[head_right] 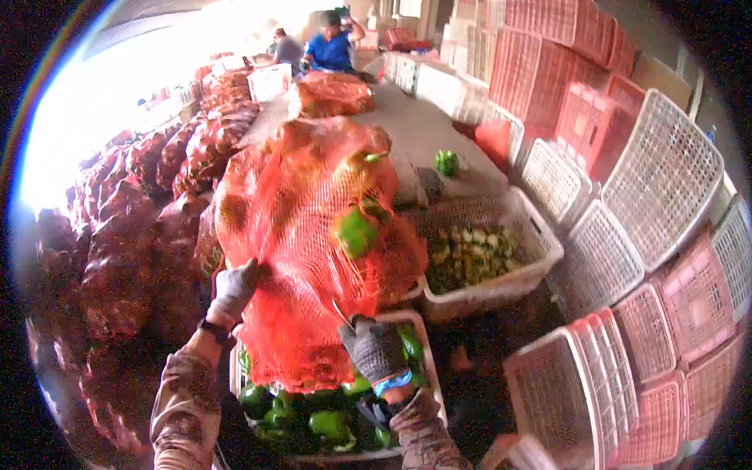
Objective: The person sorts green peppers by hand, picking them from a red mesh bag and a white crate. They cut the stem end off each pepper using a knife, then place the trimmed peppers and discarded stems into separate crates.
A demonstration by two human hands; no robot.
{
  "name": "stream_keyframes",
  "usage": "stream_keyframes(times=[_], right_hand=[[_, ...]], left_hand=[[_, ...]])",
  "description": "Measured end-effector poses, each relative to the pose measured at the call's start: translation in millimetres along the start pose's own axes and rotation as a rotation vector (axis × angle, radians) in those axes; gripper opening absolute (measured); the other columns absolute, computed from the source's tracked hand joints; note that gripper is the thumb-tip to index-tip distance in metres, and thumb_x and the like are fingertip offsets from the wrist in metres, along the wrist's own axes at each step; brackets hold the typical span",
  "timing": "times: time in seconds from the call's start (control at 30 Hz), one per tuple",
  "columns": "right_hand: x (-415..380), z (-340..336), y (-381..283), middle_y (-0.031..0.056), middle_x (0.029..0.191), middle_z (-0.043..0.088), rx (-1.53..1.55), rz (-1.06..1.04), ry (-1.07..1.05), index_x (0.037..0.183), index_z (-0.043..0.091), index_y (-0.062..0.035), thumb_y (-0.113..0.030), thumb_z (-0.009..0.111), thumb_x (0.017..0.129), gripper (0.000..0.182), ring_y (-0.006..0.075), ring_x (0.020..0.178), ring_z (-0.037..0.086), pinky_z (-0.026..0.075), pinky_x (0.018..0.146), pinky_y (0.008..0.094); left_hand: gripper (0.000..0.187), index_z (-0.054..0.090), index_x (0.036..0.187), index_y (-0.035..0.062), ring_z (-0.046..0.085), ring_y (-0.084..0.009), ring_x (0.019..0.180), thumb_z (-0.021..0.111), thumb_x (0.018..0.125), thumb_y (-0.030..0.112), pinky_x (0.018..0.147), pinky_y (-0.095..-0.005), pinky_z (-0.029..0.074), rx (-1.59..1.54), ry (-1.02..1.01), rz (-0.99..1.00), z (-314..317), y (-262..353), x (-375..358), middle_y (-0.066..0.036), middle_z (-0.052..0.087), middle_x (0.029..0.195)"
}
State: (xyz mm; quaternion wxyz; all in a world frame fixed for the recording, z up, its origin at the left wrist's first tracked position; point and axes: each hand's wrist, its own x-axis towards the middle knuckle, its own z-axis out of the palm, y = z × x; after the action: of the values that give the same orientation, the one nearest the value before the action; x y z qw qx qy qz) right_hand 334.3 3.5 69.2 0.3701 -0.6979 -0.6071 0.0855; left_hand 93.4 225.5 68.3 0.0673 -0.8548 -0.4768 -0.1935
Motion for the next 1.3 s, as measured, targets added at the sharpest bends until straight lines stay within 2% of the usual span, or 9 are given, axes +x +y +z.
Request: stream_keyframes(times=[0.07, 0.2, 0.3, 0.4, 0.53, 0.63, 0.73, 0.9, 1.3], right_hand=[[-10.2, -13.1, -43.5, 0.0194, 0.075, 0.062, 0.001, 0.168, -0.212, 0.079, 0.061, -0.0077, -0.032, 0.055, 0.091, 0.027, 0.0423, 0.067, 0.060, 0.048, 0.060, 0.0486], [-26.1, 119.5, -21.3, 0.0140, 0.078, 0.063, -0.032, -0.252, 0.176, 0.089, 0.060, -0.0093, -0.028, 0.052, 0.091, 0.021, 0.0348, 0.060, 0.060, 0.047, 0.050, 0.0462], [-10.8, 134.2, -33.1, 0.0122, 0.078, 0.061, -0.135, -0.195, 0.225, 0.097, 0.060, -0.0085, -0.022, 0.052, 0.089, 0.018, 0.0304, 0.057, 0.061, 0.047, 0.047, 0.0435], [-6.7, 111.2, -71.1, 0.0102, 0.088, 0.062, -0.246, -0.025, -0.129, 0.108, 0.059, -0.0059, -0.016, 0.052, 0.087, 0.024, 0.0275, 0.075, 0.061, 0.051, 0.063, 0.0381], [-6.3, 122.9, -64.1, 0.0098, 0.089, 0.063, -0.145, -0.127, 0.005, 0.108, 0.060, -0.0056, -0.018, 0.051, 0.089, 0.025, 0.0257, 0.073, 0.062, 0.050, 0.064, 0.0370], [-24.3, 111.4, -42.8, 0.0095, 0.089, 0.064, 0.014, -0.161, 0.077, 0.109, 0.061, -0.0053, -0.020, 0.050, 0.091, 0.026, 0.0243, 0.071, 0.062, 0.050, 0.064, 0.0362], [-54.1, 84.7, -13.3, 0.0093, 0.089, 0.065, 0.187, -0.211, 0.144, 0.109, 0.062, -0.0051, -0.021, 0.049, 0.093, 0.027, 0.0229, 0.069, 0.062, 0.050, 0.064, 0.0354], [-55.3, 59.7, 36.5, 0.0088, 0.089, 0.067, 0.357, -0.171, 0.275, 0.110, 0.064, -0.0047, -0.024, 0.047, 0.096, 0.029, 0.0206, 0.067, 0.062, 0.050, 0.064, 0.0340], [-50.0, 43.6, 74.5, 0.0095, 0.096, 0.067, 0.406, -0.115, 0.367, 0.116, 0.061, -0.0050, -0.030, 0.051, 0.095, 0.034, 0.0193, 0.072, 0.062, 0.048, 0.070, 0.0335]], left_hand=[[0.024, 0.063, 0.101, 0.0134, 0.065, -0.0341, 0.071, 0.062, 0.085, 0.031, 0.064, -0.0453, 0.051, -0.142, 0.046, 0.023, 4.6, 0.3, -3.1, -0.013, 0.067, 0.076], [0.034, 0.061, 0.109, 0.0115, 0.065, -0.0339, 0.086, 0.067, 0.078, 0.024, 0.074, -0.0439, 0.051, -0.133, -0.191, -0.080, -66.5, 25.4, -20.8, -0.012, 0.068, 0.091], [0.031, 0.061, 0.104, 0.0087, 0.059, -0.0314, 0.095, 0.066, 0.074, 0.015, 0.081, -0.0428, 0.049, -0.075, 0.350, 0.283, -119.8, 70.2, -16.3, -0.011, 0.061, 0.107], [0.045, 0.062, 0.107, 0.0074, 0.056, -0.0312, 0.105, 0.067, 0.063, 0.014, 0.086, -0.0424, 0.049, -0.345, 0.126, 0.917, -125.0, 143.5, -1.1, -0.013, 0.057, 0.116], [0.043, 0.059, 0.108, 0.0008, 0.052, -0.0330, 0.106, 0.063, 0.069, 0.018, 0.081, -0.0425, 0.049, 0.001, 0.199, 0.675, -40.8, 199.8, 62.2, -0.017, 0.052, 0.114], [0.027, 0.059, 0.103, 0.0080, 0.056, -0.0313, 0.093, 0.057, 0.079, 0.021, 0.070, -0.0434, 0.048, -0.444, 0.068, 0.406, -43.8, 207.7, 88.8, -0.016, 0.055, 0.099], [0.021, 0.059, 0.103, 0.0069, 0.054, -0.0319, 0.093, 0.052, 0.086, 0.017, 0.064, -0.0480, 0.049, 0.454, 0.276, 0.262, 5.5, 215.7, 107.2, -0.015, 0.055, 0.103], [0.080, 0.054, 0.125, 0.0127, 0.049, -0.0342, 0.109, 0.082, 0.051, 0.026, 0.073, -0.0444, 0.055, -0.017, -0.111, -0.022, -3.7, 229.7, 129.7, -0.017, 0.045, 0.126], [0.043, 0.051, 0.119, 0.0151, 0.059, -0.0429, 0.095, 0.060, 0.077, 0.023, 0.063, -0.0454, 0.057, -0.134, 0.116, 0.163, -11.1, 168.1, -15.9, -0.031, 0.041, 0.125]])
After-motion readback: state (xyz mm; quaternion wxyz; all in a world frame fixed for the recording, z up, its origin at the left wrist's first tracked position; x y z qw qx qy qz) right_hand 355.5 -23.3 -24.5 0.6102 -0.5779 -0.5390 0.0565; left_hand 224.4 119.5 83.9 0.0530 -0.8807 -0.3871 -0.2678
